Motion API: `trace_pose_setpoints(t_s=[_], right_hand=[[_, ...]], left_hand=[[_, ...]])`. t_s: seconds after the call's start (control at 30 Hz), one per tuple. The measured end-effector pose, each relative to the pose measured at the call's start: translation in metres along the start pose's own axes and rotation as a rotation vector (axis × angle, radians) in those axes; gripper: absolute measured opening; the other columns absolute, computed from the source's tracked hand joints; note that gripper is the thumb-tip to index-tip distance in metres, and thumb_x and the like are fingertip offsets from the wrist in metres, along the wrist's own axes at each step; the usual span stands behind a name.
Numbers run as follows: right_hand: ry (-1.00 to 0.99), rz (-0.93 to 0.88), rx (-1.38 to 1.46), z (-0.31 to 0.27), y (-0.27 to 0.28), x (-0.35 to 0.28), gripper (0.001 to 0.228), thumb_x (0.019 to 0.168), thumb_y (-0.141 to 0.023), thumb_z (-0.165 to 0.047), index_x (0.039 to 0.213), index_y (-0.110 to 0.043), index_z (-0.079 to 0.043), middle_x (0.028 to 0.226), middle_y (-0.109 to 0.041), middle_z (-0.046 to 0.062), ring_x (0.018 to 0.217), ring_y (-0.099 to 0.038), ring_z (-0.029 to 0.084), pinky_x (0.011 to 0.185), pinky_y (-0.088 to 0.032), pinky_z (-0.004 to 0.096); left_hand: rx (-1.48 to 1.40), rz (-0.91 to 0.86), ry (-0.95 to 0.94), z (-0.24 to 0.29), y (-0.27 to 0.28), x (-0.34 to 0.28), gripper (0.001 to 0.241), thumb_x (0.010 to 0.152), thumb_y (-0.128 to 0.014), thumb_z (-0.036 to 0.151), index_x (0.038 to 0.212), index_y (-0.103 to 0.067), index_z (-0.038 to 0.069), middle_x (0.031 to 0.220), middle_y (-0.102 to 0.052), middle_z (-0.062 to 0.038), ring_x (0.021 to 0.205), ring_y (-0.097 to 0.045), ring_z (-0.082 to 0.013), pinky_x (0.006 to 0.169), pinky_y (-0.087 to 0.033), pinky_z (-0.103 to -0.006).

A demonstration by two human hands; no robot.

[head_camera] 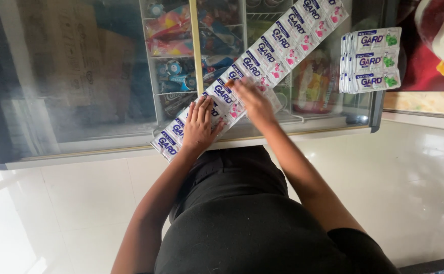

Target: Wiping down strips of shampoo packets with a cloth in a retail environment.

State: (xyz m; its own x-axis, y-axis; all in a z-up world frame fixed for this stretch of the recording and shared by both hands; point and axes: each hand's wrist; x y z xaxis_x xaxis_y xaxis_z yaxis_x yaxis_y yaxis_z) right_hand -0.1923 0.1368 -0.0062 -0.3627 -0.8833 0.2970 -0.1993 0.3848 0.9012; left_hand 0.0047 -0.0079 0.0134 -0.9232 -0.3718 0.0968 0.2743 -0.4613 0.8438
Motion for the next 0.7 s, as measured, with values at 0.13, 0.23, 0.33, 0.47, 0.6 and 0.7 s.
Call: trace_pose_setpoints(t_s=[0.13,0.23,0.33,0.47,0.6,0.7], right_hand=[[-0.127,-0.002,-0.07,0.048,0.032,0.019,0.056,0.089,-0.061,0.013,0.139,-0.068,-0.012,0.145,-0.062,0.007,0.133,-0.06,0.03,0.098,-0.058,0.031],[-0.19,0.075,-0.079,0.061,0.012,0.02,0.058,0.088,-0.059,0.013,0.141,-0.064,-0.008,0.148,-0.059,0.009,0.14,-0.055,0.032,0.107,-0.056,0.034],[-0.441,-0.018,0.408,0.021,-0.009,0.021,0.047,0.108,-0.047,0.01,0.151,-0.058,-0.007,0.158,-0.056,0.007,0.149,-0.052,0.024,0.114,-0.044,0.033],[0.107,-0.178,0.17,-0.016,-0.002,0.02,0.048,0.099,-0.052,0.006,0.143,-0.062,-0.011,0.153,-0.057,0.003,0.142,-0.056,0.02,0.09,-0.056,0.031],[-0.145,-0.017,0.223,0.057,0.004,0.025,0.039,0.106,-0.06,0.002,0.141,-0.064,-0.013,0.149,-0.059,0.005,0.137,-0.059,0.022,0.104,-0.058,0.035],[-0.059,0.074,0.009,0.083,-0.001,0.02,0.041,0.103,-0.057,0.003,0.142,-0.065,-0.01,0.15,-0.058,0.008,0.138,-0.058,0.028,0.109,-0.054,0.037]], left_hand=[[0.022,0.036,-0.014,0.0,-0.002,0.0,0.077,0.097,-0.066,0.045,0.15,-0.045,-0.007,0.155,-0.047,-0.018,0.151,-0.038,-0.0322,0.126,-0.027,-0.0514],[0.018,0.019,-0.014,0.0,0.0,-0.001,0.08,0.096,-0.067,0.047,0.151,-0.045,-0.008,0.155,-0.047,-0.018,0.15,-0.037,-0.0334,0.125,-0.027,-0.0513],[0.043,0.014,-0.02,-0.001,-0.003,0.003,0.08,0.095,-0.067,0.047,0.15,-0.045,-0.008,0.155,-0.047,-0.019,0.15,-0.037,-0.0332,0.125,-0.027,-0.0511],[0.072,0.012,-0.027,-0.003,-0.006,0.0,0.078,0.094,-0.068,0.049,0.146,-0.049,-0.006,0.154,-0.048,-0.017,0.15,-0.038,-0.0327,0.125,-0.026,-0.051],[0.051,0.027,-0.005,0.002,-0.002,0.0,0.074,0.095,-0.071,0.048,0.144,-0.052,-0.004,0.153,-0.05,-0.013,0.151,-0.039,-0.0304,0.128,-0.027,-0.0494],[0.016,0.022,0.023,0.013,0.01,0.007,0.073,0.091,-0.07,0.042,0.145,-0.051,-0.005,0.15,-0.051,-0.016,0.148,-0.039,-0.0325,0.126,-0.027,-0.0496]])
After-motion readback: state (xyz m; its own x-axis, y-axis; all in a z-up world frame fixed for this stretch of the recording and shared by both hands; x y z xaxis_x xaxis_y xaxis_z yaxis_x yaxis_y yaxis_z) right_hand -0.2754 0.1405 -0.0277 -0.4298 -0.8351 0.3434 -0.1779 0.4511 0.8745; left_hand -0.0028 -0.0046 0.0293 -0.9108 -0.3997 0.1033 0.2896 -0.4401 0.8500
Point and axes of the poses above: each hand's wrist, its own x-axis towards the middle knuckle, its own y-axis out of the back of the hand, z = x × y
